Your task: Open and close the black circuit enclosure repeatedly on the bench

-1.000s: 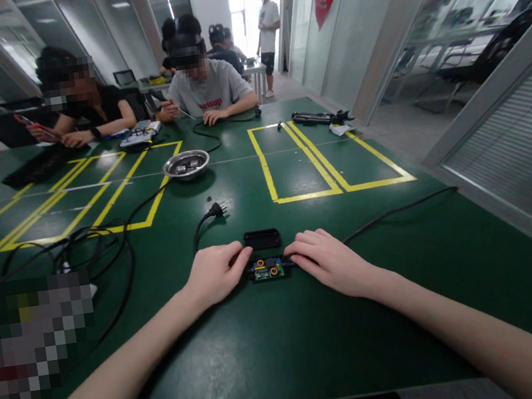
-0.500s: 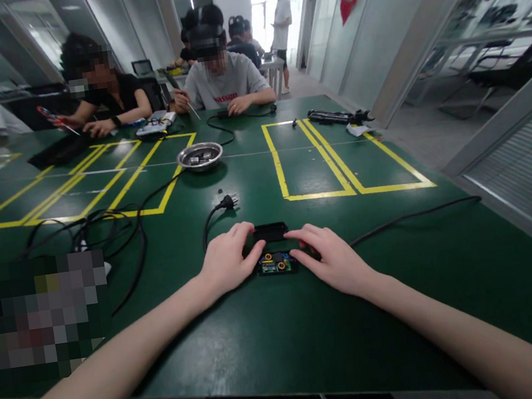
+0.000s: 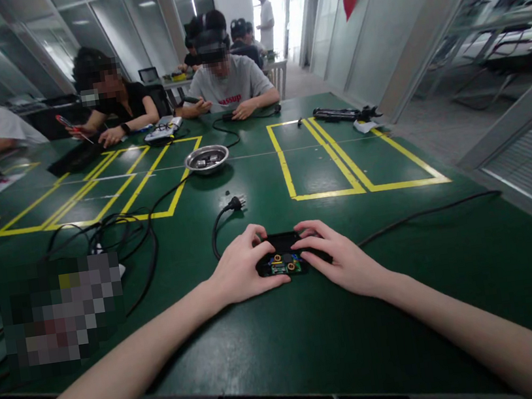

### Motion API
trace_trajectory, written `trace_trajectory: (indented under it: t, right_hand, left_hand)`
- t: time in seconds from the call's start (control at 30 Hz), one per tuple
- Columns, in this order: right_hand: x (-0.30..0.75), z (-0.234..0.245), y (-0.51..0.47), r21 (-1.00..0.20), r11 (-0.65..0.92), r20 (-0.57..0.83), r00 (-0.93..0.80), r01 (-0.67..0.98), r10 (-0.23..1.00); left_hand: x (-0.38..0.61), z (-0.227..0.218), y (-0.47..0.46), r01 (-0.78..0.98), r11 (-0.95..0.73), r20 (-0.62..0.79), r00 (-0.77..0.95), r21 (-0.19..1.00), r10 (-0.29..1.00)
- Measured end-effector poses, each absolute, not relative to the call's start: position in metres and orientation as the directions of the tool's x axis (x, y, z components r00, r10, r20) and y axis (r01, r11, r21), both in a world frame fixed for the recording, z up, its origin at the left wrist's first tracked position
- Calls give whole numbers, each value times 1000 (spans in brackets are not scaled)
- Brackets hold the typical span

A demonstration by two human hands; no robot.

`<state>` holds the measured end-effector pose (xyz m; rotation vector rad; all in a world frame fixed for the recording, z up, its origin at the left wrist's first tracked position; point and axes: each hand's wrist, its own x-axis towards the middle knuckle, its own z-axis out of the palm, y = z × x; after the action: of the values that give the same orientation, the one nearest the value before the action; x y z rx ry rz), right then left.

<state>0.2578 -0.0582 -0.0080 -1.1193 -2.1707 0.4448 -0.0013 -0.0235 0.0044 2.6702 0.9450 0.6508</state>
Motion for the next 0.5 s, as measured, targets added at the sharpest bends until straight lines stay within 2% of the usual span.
trace_trajectory:
  t: [0.17,0.33,0.5]
  right_hand:
    - [256,-7,-56,-689,520,359,-386,505,850]
    - [253,-5,-53,-810,447,339,-319,380,885]
    - [249,-5,-53,-884,348,286,-227,312,931]
  left_hand:
    - [-3,4,-24,460,-798,385,706,390,595]
    - [-2,0,-24,431,-733,395,640,527,660]
    - [-2,1,-24,381,-689,353,649,616,674]
